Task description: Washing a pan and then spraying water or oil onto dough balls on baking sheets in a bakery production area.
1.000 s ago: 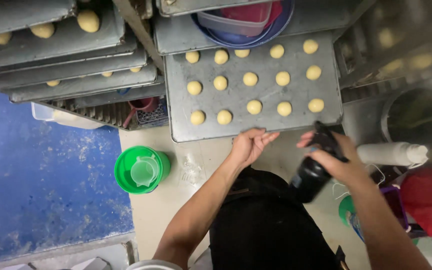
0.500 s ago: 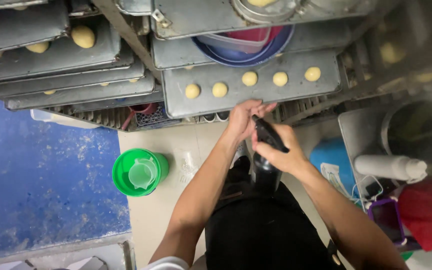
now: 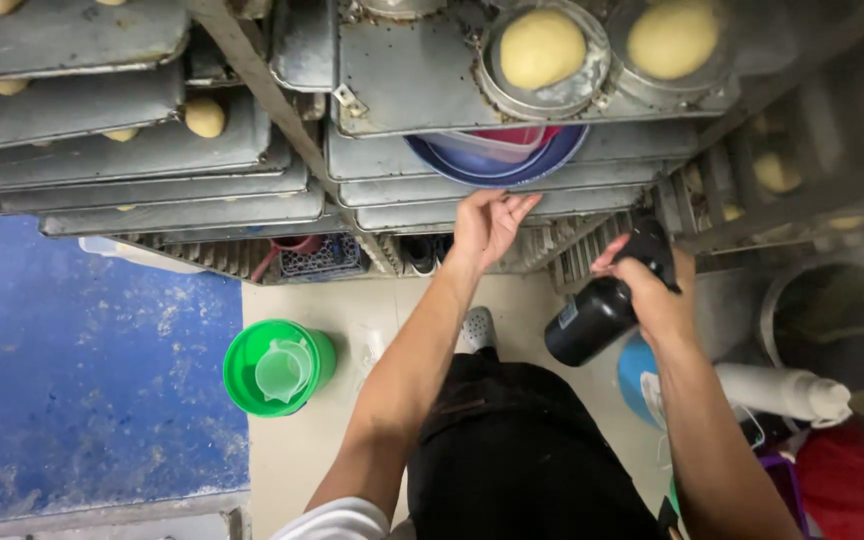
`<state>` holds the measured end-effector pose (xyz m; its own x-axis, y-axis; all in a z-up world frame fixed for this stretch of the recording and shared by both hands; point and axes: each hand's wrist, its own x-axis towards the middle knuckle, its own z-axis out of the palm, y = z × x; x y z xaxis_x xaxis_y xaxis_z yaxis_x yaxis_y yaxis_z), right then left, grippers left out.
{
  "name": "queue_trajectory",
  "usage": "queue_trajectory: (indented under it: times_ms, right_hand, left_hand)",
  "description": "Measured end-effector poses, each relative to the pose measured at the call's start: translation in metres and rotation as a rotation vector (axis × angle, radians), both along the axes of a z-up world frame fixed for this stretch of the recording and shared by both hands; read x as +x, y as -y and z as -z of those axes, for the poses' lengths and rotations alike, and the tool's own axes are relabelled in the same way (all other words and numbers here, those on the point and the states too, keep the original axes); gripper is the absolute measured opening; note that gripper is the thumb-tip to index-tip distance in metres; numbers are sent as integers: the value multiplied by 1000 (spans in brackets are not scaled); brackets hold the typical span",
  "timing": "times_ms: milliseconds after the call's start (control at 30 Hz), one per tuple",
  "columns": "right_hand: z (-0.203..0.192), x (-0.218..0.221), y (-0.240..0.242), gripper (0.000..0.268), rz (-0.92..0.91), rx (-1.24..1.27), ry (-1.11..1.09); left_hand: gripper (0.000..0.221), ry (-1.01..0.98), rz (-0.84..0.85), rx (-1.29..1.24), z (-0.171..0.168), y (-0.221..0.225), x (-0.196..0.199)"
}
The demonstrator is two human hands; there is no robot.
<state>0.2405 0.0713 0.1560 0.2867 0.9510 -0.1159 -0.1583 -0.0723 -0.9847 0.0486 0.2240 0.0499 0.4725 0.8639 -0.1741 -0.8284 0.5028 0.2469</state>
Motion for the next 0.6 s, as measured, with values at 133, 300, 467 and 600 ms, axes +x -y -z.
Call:
queue_trajectory:
  times_ms: [133,300,467,600]
  right_hand:
    - [-12,6,25,25,-2,71,17]
    - [4,17,53,35,-20,95,45]
    - [8,8,65,31,3,55,48]
    - [14,0,60,29,24,48,50]
  left_hand:
    - [19,5,-13,25,-22,40,-6]
    - [36,-355,219,19,-85,104,-18]
    - [34,-416,125,156,-73,101,-31]
    - [31,-449,79,126,-69,105,-50]
